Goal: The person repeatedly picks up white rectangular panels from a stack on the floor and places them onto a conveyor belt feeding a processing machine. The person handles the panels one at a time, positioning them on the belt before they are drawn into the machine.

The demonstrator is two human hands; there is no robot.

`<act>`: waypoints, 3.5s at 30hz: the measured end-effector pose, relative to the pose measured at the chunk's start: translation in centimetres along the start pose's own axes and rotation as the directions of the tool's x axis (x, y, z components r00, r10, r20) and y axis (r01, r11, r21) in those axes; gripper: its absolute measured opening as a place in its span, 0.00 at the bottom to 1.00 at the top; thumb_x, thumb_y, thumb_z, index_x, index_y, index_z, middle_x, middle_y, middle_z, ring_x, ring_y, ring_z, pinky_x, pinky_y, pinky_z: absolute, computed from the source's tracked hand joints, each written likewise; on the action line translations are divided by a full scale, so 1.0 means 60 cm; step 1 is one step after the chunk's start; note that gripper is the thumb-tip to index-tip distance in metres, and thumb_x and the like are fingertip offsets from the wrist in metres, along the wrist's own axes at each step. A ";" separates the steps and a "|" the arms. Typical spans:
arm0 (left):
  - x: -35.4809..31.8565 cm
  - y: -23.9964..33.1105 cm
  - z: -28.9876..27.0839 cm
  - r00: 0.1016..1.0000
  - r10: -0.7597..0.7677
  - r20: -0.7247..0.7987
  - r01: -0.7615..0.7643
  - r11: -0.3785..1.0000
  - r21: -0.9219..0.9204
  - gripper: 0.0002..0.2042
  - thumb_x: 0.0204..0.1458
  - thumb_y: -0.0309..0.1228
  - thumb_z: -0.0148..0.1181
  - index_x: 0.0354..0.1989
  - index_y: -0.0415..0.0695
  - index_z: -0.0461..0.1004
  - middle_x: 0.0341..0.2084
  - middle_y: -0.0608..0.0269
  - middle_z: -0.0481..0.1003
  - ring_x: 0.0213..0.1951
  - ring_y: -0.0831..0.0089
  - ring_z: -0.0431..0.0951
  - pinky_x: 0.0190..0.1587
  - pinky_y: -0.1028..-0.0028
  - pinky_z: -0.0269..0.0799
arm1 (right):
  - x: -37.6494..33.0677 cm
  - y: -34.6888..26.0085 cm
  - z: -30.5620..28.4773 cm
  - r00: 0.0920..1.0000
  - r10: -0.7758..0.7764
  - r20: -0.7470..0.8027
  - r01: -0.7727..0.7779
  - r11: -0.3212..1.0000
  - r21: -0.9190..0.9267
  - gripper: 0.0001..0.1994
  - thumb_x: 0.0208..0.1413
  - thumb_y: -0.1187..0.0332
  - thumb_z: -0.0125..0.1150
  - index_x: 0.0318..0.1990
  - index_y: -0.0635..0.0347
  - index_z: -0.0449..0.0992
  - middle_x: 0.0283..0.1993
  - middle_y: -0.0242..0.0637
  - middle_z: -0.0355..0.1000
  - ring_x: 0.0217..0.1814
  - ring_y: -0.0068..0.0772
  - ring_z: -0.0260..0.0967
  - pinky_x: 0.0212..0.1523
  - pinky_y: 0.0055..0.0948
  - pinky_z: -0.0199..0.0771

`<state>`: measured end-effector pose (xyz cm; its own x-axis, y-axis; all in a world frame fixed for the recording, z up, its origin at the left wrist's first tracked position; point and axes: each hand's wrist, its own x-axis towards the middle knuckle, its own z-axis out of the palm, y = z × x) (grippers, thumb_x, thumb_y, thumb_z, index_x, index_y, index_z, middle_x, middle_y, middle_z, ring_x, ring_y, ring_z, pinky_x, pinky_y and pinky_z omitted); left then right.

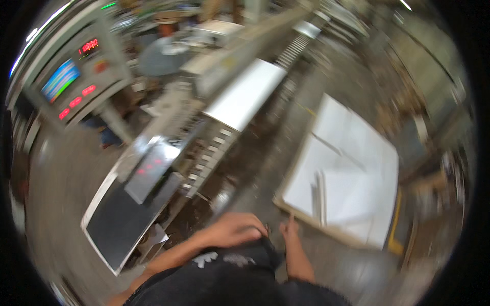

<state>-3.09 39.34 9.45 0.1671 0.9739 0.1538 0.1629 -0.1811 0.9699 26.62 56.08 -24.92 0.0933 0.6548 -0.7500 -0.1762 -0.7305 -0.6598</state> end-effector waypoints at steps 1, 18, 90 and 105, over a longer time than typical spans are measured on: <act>0.010 -0.004 0.019 0.999 -0.033 -0.022 0.034 0.997 0.070 0.10 0.61 0.33 0.57 0.43 0.41 0.79 0.41 0.55 0.79 0.47 0.59 0.79 0.50 0.64 0.73 | -0.016 -0.023 -0.001 0.974 0.050 -0.220 -0.026 0.993 0.112 0.25 0.61 0.46 0.61 0.27 0.59 0.63 0.17 0.32 0.53 0.14 0.32 0.49 0.14 0.34 0.54; 0.211 -0.138 0.281 0.772 -0.627 -0.099 0.632 0.775 0.013 0.16 0.66 0.37 0.54 0.52 0.36 0.73 0.43 0.58 0.80 0.47 0.72 0.78 0.52 0.71 0.72 | 0.123 -0.255 -0.260 0.852 -0.182 -0.491 0.062 0.966 -0.250 0.25 0.62 0.53 0.61 0.45 0.74 0.72 0.42 0.53 0.76 0.39 0.48 0.78 0.34 0.42 0.81; -0.686 -0.281 -0.016 -0.611 -0.363 -0.703 0.227 0.771 -0.595 0.21 0.61 0.42 0.60 0.45 0.34 0.66 0.41 0.53 0.71 0.44 0.67 0.70 0.50 0.68 0.67 | -0.437 0.083 0.567 0.648 0.187 0.739 0.378 0.763 -0.524 0.28 0.67 0.74 0.49 0.67 0.57 0.40 0.46 0.51 0.68 0.33 0.41 0.74 0.37 0.46 0.86; -0.512 -0.293 -0.093 -0.697 -0.370 -0.614 0.168 0.748 -0.642 0.20 0.63 0.37 0.58 0.55 0.35 0.63 0.50 0.50 0.72 0.51 0.64 0.71 0.56 0.65 0.67 | -0.318 -0.017 0.628 0.670 0.040 0.741 0.469 0.751 -0.465 0.43 0.62 0.83 0.49 0.76 0.43 0.31 0.51 0.52 0.68 0.32 0.37 0.73 0.27 0.39 0.84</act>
<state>-16.51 13.36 -11.25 -0.7741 -0.5276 -0.3500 -0.4740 0.1165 0.8728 -11.90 51.63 -8.20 -0.6706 0.5529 -0.4945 0.3674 -0.3315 -0.8690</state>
